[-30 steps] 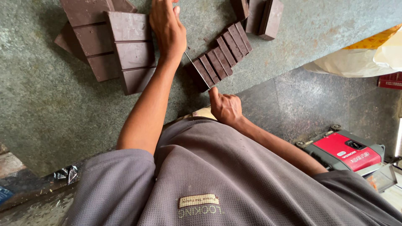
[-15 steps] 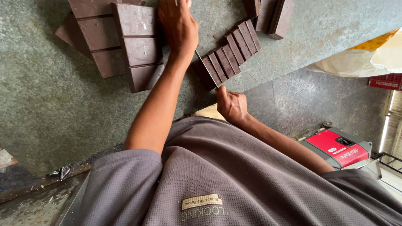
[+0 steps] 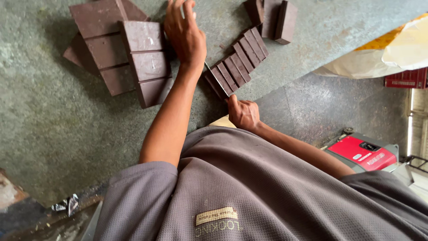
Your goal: The person cuts large blocks of chocolate into smaller cubes using a long knife on a stone countertop.
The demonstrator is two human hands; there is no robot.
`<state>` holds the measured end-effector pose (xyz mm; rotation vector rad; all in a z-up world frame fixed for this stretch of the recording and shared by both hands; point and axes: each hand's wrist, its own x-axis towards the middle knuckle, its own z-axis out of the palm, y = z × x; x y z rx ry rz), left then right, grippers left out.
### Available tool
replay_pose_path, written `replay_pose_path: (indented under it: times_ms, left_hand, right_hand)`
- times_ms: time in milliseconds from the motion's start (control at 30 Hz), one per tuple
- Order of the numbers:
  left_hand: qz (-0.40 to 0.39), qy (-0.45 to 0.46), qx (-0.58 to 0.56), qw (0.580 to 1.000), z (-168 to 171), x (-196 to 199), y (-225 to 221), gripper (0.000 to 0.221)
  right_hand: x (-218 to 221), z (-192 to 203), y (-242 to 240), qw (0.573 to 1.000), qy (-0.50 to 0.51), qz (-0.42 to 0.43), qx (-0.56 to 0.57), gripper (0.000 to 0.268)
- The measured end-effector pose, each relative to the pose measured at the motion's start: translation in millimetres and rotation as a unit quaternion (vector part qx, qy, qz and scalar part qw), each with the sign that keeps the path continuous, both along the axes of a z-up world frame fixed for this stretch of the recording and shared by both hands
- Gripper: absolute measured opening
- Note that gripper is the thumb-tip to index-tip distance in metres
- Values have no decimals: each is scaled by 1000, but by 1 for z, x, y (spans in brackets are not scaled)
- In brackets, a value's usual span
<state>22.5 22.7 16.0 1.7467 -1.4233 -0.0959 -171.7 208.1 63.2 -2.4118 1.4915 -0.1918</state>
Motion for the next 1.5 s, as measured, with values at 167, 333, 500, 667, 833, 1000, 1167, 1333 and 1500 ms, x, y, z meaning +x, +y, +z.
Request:
replay_pose_path:
  times_ms: [167,333,500,667,833,1000,1167,1333,1500]
  left_hand:
    - [0,-41,-4,999,7,4,-1,43]
    - [-17,-46,11,999,20,10,7,40]
    - [-31,-29,-10,999,26,9,7,20]
    - [-98,69,-62,991,35,23,26,18]
    - [-78,207,80,972,65,30,127,31]
    - [-108,232,227,940,76,0,199,65]
    - [-218,51,137,965,68,-27,195,113]
    - [-149,-11,347,926,75,-49,182,145]
    - [-128,-89,282,947,59,-68,179,141]
  right_hand:
    - [-2,-2,0,1000,-2,-14,-16,19]
    - [-4,-3,2,1000,-14,1,-8,19]
    - [-9,-3,0,999,-51,-5,0,21]
    - [-14,16,-15,997,-6,-33,71,26]
    - [-31,47,-37,878,-296,-166,338,27]
    - [-62,57,-85,867,-375,-188,268,25]
    - [-102,48,-143,975,-193,-73,87,21]
    - [-99,40,-155,965,-247,-43,71,29]
    - [-82,34,-147,968,-228,-98,30,26]
